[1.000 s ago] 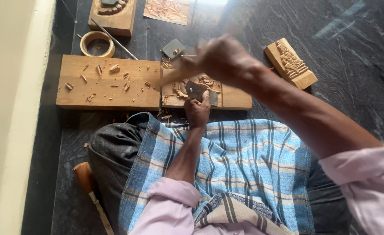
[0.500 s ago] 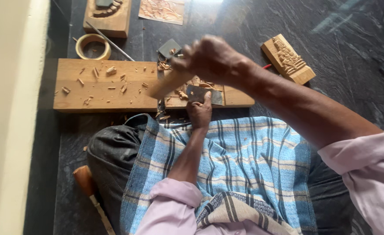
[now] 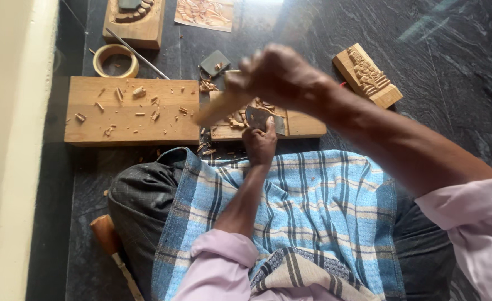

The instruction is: The person is sitting on the floor and carving a wooden block using a chisel and a wooden mallet. They repeatedly strike the chisel to shape the wood, creating wood shavings.

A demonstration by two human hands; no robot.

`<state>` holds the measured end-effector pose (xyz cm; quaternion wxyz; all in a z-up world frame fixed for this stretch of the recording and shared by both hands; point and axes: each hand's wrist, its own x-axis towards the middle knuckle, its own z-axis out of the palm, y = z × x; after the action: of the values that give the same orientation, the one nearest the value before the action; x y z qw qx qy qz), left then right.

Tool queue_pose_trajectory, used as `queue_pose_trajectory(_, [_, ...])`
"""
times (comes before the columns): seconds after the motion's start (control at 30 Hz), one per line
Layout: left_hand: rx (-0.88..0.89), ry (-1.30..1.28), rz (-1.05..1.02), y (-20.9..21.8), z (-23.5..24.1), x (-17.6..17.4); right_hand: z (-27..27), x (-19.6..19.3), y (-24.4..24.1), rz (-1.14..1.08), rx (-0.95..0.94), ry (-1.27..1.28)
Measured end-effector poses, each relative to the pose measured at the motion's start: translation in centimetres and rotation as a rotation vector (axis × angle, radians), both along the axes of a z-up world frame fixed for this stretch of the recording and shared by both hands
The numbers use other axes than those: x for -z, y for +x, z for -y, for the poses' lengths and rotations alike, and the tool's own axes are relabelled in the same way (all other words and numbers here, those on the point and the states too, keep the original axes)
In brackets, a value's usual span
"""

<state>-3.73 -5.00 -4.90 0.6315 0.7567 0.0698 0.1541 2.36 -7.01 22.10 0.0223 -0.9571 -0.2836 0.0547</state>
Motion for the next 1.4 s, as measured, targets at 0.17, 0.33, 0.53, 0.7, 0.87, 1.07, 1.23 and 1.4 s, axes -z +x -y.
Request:
queue_pose_trajectory(0.17, [0.012,0.016,0.125,-0.2,-0.5,-0.5,2.1,-2.5,2.6,0.551,-0.18,0.319])
queue_pose_trajectory(0.33, [0.069,-0.072,0.015,-0.2,-0.3,-1.0,2.5,0.6,1.1,0.54,-0.328,-0.187])
queue_pose_trajectory(0.53, [0.06,-0.099,0.098,-0.5,0.3,-0.5,2.1,0.0,2.5,0.697,-0.425,-0.076])
queue_pose_trajectory(0.7, [0.129,-0.188,0.035,-0.7,0.2,-1.1,2.3,-0.2,1.4,0.682,-0.424,-0.176])
queue_pose_trajectory(0.87, [0.14,-0.184,0.031,-1.0,0.7,-1.3,2.5,0.3,0.7,0.624,-0.406,-0.167])
queue_pose_trajectory(1.07, [0.158,-0.243,0.037,-0.9,1.0,-1.8,2.9,0.1,0.3,0.603,-0.337,-0.156])
queue_pose_trajectory(1.23, [0.197,-0.185,-0.047,-1.3,1.5,-2.2,3.9,1.0,0.1,0.499,-0.299,-0.3])
queue_pose_trajectory(1.4, [0.165,-0.126,0.093,-1.1,1.9,-2.4,6.2,1.3,0.1,0.535,-0.225,-0.024])
